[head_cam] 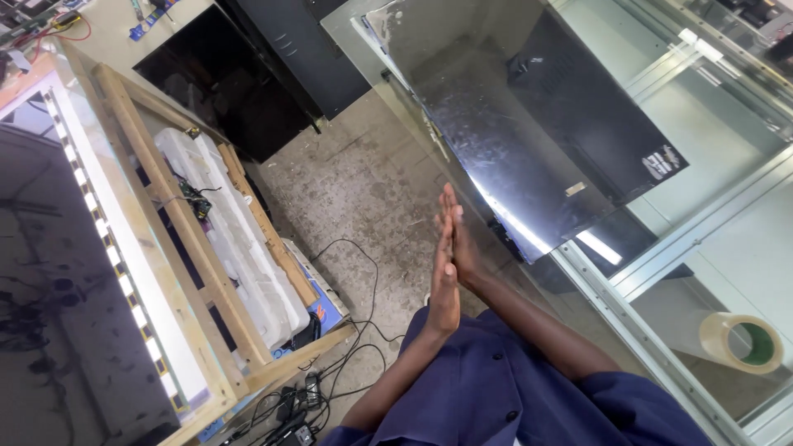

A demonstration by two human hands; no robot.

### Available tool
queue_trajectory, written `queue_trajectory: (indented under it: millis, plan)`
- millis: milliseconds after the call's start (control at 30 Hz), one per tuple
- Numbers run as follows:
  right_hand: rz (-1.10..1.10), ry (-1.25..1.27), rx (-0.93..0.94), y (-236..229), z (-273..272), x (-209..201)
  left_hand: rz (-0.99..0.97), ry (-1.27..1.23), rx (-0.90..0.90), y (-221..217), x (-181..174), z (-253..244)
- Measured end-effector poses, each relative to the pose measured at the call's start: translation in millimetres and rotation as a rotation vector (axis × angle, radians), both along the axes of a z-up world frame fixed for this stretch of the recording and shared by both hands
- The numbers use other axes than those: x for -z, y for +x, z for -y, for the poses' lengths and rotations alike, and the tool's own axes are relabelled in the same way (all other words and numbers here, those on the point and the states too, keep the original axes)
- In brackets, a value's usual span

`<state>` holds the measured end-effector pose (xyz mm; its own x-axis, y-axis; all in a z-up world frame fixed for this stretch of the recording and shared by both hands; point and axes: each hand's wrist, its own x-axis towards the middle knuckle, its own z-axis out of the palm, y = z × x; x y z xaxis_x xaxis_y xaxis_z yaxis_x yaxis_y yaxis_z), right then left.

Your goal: Lifting a television panel onto a stand and connecting internal ribbon cables to the circuit boards.

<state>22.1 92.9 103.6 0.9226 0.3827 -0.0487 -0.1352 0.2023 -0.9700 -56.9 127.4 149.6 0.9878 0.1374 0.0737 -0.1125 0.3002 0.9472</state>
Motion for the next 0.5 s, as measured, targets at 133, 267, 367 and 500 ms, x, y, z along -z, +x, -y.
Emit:
queue_trajectory:
  millis: [133,267,367,500]
  plan:
    - [-0.086,0.133,-0.024,-37.6,-59.9,12.0,0.016,-0.044,-0.068,3.8,14.7,-64.3]
    - [-0.025,0.012,-0.126,-53.3,-97.4,12.7,0.018,-0.111,-0.132,11.4,28.8,-118.7]
    - [0.030,0.044,-0.089,-52.7,-120.4,8.6,0.039,-0.156,-0.179,10.3,44.4,-137.7]
    - [-0.049,0.100,0.039,-34.5,-147.7,5.3,0.010,-0.228,-0.239,14.1,68.4,-154.0]
